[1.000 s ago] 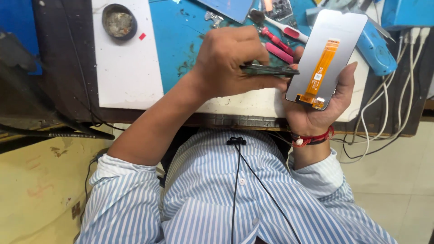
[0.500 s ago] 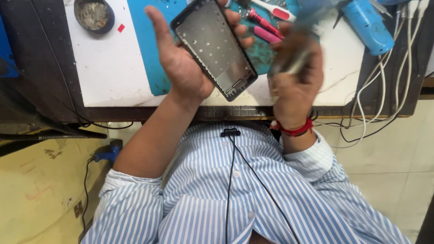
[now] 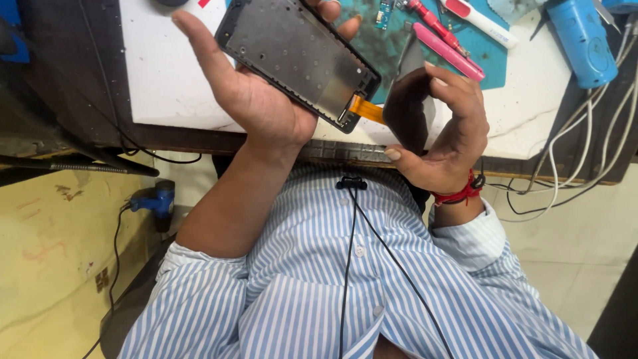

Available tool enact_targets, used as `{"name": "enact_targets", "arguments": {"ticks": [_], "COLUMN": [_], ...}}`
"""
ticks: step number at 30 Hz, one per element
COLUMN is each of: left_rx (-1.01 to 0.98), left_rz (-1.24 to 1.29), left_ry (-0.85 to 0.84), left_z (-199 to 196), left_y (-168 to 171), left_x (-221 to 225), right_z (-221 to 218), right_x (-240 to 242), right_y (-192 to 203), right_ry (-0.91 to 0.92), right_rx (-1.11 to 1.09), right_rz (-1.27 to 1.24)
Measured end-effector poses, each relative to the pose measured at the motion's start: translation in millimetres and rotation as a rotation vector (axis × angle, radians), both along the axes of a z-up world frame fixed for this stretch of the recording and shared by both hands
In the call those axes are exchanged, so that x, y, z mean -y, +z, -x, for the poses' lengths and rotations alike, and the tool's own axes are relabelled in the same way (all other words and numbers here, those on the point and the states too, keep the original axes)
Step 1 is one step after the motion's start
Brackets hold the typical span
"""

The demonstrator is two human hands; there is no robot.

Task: The person disassembles a smartphone, removes the back cover and battery, and then reassembles it by reconnecting the battery and replacing the back cover. The person also plugs a charging cable into the phone to test it.

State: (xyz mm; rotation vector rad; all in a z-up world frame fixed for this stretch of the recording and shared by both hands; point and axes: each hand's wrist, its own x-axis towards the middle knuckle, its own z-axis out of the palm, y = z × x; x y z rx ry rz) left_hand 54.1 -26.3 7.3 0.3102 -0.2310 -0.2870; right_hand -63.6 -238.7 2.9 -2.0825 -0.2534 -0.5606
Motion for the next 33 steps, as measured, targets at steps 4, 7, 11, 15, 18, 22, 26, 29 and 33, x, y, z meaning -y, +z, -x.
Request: {"name": "enact_targets", "arguments": {"ticks": [4,7,11,15,18,22,26,29,33], "left_rx": [0.076,0.100,0.164,0.161,0.166,0.166,0.192,0.225,0.240], "left_rz": [-0.099,-0.114,-0.130,-0.137,-0.091,-0.055,-0.118,-0.163,-0.158], "left_ry": [0.081,0.108,0.129,0.125,0.088,0.044,0.080,0.133,0.143], "left_z": [4,7,5,8,9,12,13,12,11], "left_y": [1,2,2,-1,-5,-8,-7,-2,1], "left_x": [-2,-2,-4,-3,0,1,-1,-4,-7], "right_z": [-2,-5,-7,-7,-7,-9,-10,-12,-14], "right_x": [1,1,2,1,-1,-2,-2,-2,-2], "right_y": [5,6,7,7,5,5,6,6,7], "right_ry": [0.004,0.007,0.022,0.024,0.023,0.029,0.023,0.021,0.043], "right_rx": [0.025,0.045,0.044,0.052,0.054,0.063,0.075,0.078,0.080], "right_rz": [0.059,0.075,0.087,0.087,0.081,0.065,0.058,0.066,0.067]}}
